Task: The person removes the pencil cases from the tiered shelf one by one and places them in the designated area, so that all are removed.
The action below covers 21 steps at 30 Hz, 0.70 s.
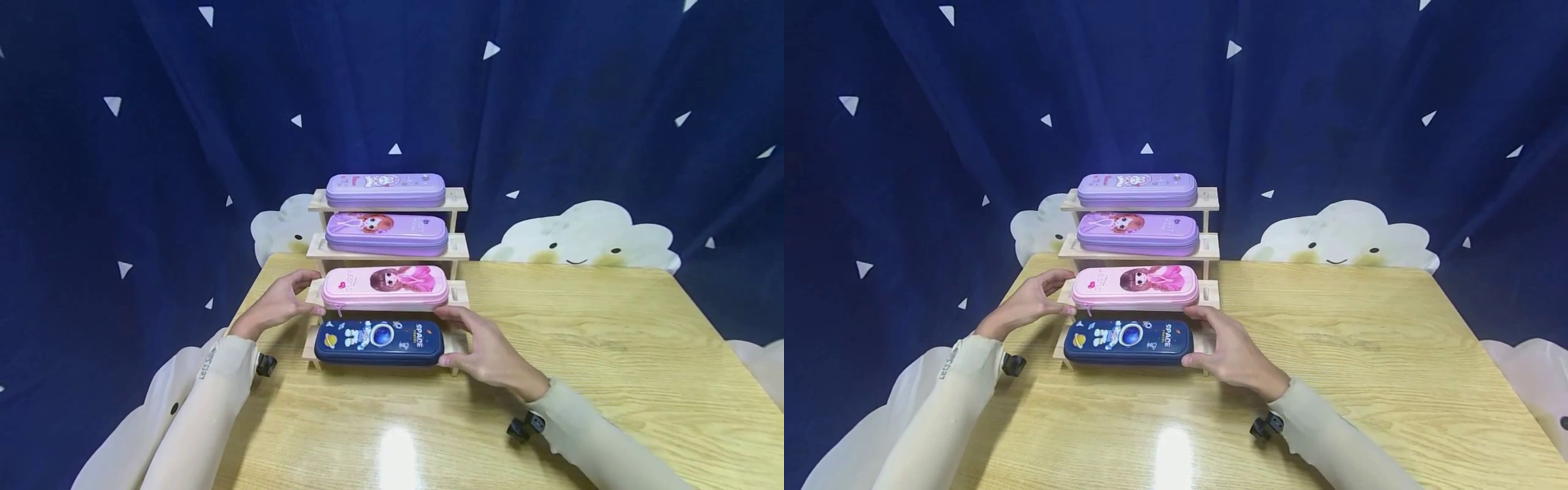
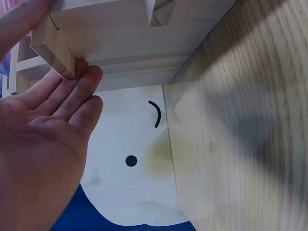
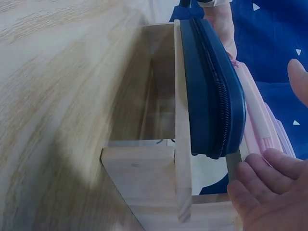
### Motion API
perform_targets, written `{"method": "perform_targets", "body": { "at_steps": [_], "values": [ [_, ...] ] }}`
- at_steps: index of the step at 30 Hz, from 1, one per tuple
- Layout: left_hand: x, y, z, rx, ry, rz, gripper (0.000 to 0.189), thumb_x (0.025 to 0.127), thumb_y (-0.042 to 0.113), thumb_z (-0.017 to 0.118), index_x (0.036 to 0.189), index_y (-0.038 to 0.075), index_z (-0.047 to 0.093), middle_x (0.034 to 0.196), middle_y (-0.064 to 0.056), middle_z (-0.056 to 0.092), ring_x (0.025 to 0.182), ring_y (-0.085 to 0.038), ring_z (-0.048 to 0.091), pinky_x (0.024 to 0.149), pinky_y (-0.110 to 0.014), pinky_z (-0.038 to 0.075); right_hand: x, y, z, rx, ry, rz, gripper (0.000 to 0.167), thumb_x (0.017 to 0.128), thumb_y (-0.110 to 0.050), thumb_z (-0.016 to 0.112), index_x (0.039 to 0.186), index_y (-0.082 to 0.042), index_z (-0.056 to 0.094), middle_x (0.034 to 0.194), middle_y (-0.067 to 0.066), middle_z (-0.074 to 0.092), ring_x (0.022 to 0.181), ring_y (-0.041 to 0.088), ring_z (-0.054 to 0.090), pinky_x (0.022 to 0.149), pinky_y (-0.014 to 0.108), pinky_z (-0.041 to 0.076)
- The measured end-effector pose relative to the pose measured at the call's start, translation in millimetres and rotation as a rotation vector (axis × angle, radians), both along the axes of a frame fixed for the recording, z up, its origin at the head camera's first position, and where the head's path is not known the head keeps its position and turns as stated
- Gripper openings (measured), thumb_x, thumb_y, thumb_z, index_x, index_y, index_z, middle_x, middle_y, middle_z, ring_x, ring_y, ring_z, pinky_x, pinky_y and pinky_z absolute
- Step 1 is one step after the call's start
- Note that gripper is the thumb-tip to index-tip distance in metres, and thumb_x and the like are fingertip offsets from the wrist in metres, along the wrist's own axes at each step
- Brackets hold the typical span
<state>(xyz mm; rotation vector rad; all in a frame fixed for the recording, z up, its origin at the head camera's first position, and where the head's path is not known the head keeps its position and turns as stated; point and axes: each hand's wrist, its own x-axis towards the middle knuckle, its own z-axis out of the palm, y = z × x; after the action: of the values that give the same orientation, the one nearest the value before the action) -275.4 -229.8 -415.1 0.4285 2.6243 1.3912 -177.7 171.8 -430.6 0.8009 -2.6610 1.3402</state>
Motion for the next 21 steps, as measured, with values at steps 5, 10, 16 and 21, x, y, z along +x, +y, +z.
{"method": "perform_targets", "body": {
  "at_steps": [5,10,16,21],
  "values": [
    [-0.6,0.0,1.9,-0.02,0.009,0.0,0.08,0.075,0.016,0.09,0.141,-0.005,0.05,0.148,-0.025,0.053,0.147,-0.045,0.04,0.125,-0.056,0.028,-2.2,-3,-5.7,0.028,-0.018,-0.007,0.078,0.076,-0.027,0.088,0.144,-0.014,0.052,0.149,0.005,0.056,0.14,0.029,0.052,0.116,0.05,0.043],
    [-1.7,-0.5,2.2,-0.031,0.025,-0.003,0.079,0.075,0.015,0.089,0.14,-0.006,0.05,0.146,-0.027,0.054,0.145,-0.047,0.041,0.124,-0.057,0.028,-7.6,-10,-11.6,0.038,-0.024,0.022,0.078,0.076,-0.031,0.089,0.145,-0.02,0.052,0.151,0.004,0.055,0.142,0.03,0.05,0.12,0.053,0.038],
    [-0.3,-0.6,1.5,-0.043,0.025,0.0,0.078,0.075,0.015,0.089,0.139,-0.006,0.051,0.145,-0.026,0.055,0.145,-0.045,0.042,0.123,-0.056,0.03,-14.0,-21,-14.4,0.048,-0.075,0.066,0.079,0.077,-0.031,0.088,0.147,-0.026,0.051,0.152,0.003,0.053,0.136,0.028,0.054,0.116,0.055,0.04],
    [-0.7,-1.9,0.9,-0.047,0.02,-0.004,0.078,0.076,0.017,0.089,0.14,-0.005,0.051,0.146,-0.026,0.054,0.145,-0.045,0.042,0.124,-0.056,0.029,-19.9,-29,-15.5,0.068,-0.066,0.084,0.08,0.075,-0.033,0.089,0.146,-0.028,0.052,0.149,-0.001,0.055,0.129,0.023,0.057,0.111,0.051,0.044]
  ]
}}
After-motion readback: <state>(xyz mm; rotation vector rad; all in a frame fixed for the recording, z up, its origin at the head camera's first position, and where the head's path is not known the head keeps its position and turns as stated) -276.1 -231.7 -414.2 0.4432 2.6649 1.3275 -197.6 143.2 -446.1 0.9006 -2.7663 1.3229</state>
